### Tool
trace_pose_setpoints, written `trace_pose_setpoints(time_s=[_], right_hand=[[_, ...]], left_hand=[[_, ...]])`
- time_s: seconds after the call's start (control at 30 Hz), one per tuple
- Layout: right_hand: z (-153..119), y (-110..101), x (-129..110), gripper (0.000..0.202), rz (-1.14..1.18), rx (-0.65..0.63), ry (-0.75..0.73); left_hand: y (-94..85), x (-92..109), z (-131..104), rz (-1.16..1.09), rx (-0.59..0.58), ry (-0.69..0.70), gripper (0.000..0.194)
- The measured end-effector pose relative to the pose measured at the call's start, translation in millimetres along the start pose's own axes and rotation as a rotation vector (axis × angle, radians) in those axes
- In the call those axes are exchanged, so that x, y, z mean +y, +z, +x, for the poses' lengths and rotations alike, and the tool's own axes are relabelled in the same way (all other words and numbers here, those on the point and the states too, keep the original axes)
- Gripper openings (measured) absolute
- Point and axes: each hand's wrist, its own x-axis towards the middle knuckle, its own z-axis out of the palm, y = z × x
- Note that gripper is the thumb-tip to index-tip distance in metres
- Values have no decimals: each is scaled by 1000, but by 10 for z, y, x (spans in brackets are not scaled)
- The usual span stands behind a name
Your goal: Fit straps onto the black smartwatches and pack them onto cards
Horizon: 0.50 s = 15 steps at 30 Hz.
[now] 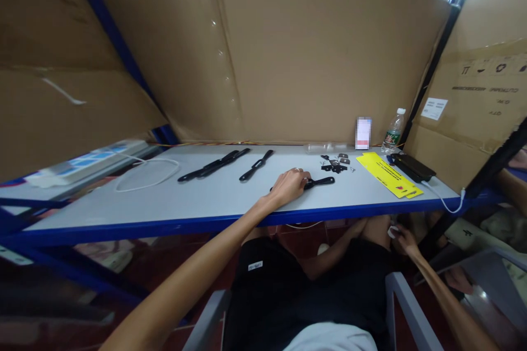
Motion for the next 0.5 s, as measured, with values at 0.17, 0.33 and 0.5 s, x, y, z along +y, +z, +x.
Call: trace_pose_setpoints(time_s=[0.17, 0.33, 0.5], right_hand=[[-332, -177, -142, 38, 11, -242, -30], [-813, -413, -739, 51, 58, -571, -167], [-986, -452, -1823, 38, 76, -673, -372]], left_hand=[[22, -99, -104, -30, 60, 24, 38], [89, -348, -323, -24, 149, 25, 33], [100, -377, -326, -28, 141, -20, 29]])
